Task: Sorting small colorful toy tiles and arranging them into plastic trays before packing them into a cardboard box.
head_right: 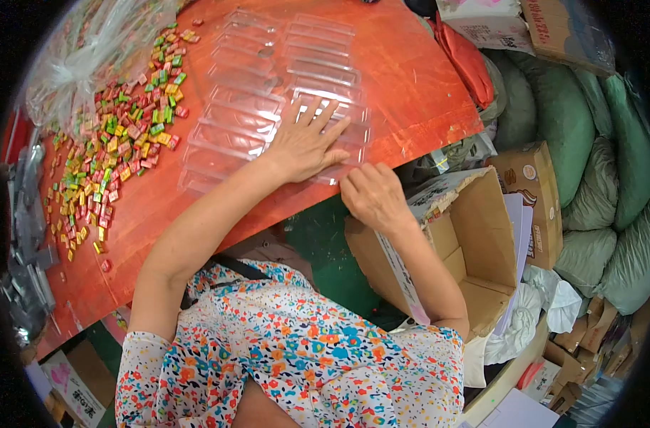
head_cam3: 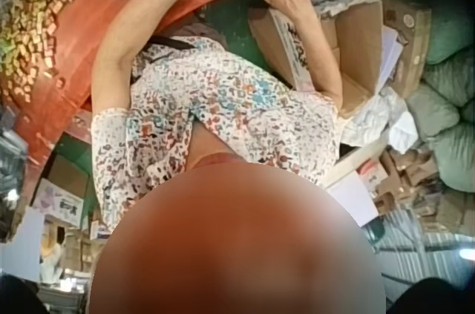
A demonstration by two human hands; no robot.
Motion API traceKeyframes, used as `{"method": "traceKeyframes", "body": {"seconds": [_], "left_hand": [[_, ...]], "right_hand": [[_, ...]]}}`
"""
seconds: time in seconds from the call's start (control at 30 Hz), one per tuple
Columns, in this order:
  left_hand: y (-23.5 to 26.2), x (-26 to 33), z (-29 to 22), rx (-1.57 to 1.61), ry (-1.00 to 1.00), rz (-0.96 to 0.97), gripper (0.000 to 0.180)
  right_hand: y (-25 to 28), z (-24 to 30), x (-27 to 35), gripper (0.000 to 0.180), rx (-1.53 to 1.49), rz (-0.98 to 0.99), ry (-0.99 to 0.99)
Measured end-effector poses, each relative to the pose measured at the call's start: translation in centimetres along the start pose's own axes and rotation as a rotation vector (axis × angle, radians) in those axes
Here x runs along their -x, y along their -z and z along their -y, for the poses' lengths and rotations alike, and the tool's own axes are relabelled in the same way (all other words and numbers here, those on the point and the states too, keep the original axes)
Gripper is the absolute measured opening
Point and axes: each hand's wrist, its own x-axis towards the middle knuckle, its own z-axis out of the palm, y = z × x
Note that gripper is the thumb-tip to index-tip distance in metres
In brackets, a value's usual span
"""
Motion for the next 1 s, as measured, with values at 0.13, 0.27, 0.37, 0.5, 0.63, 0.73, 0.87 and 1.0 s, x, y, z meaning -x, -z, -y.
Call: {"method": "traceKeyframes", "body": {"seconds": [0.13, 0.27, 0.37, 0.5, 0.63, 0.73, 0.87, 1.0], "left_hand": [[0.4, 0.2, 0.9, 0.086, -0.018, -0.233, 0.07], [2.9, 3.6, 3.5, 0.167, -0.007, -0.318, 0.063], [5.3, 8.2, 7.1, -0.149, 0.047, -0.148, 0.059], [5.0, 13.4, 10.2, -0.072, 0.058, -0.161, 0.062], [4.1, 14.1, 9.5, -0.09, 0.074, -0.199, 0.073], [4.3, 12.9, 9.3, -0.11, 0.078, -0.203, 0.074], [3.1, 12.2, 9.2, -0.077, 0.077, -0.204, 0.075], [2.9, 13.4, 8.3, -0.035, 0.161, -0.132, 0.074]], "right_hand": [[0.5, -0.5, -1.1, 0.015, -0.004, -0.05, 0.007], [1.4, -0.5, -1.3, 0.019, -0.014, -0.035, -0.043], [1.9, -0.5, -1.3, 0.022, -0.024, -0.06, -0.066], [2.1, 1.1, -3.1, 0.025, -0.08, -0.113, -0.082], [1.5, 3.0, -5.2, 0.023, -0.139, -0.174, -0.064], [1.3, 4.1, -5.9, 0.022, -0.176, -0.171, -0.055], [0.9, 5.0, -6.3, 0.022, -0.194, -0.188, -0.03], [0.7, 5.5, -6.9, 0.023, -0.235, -0.191, -0.031]]}}
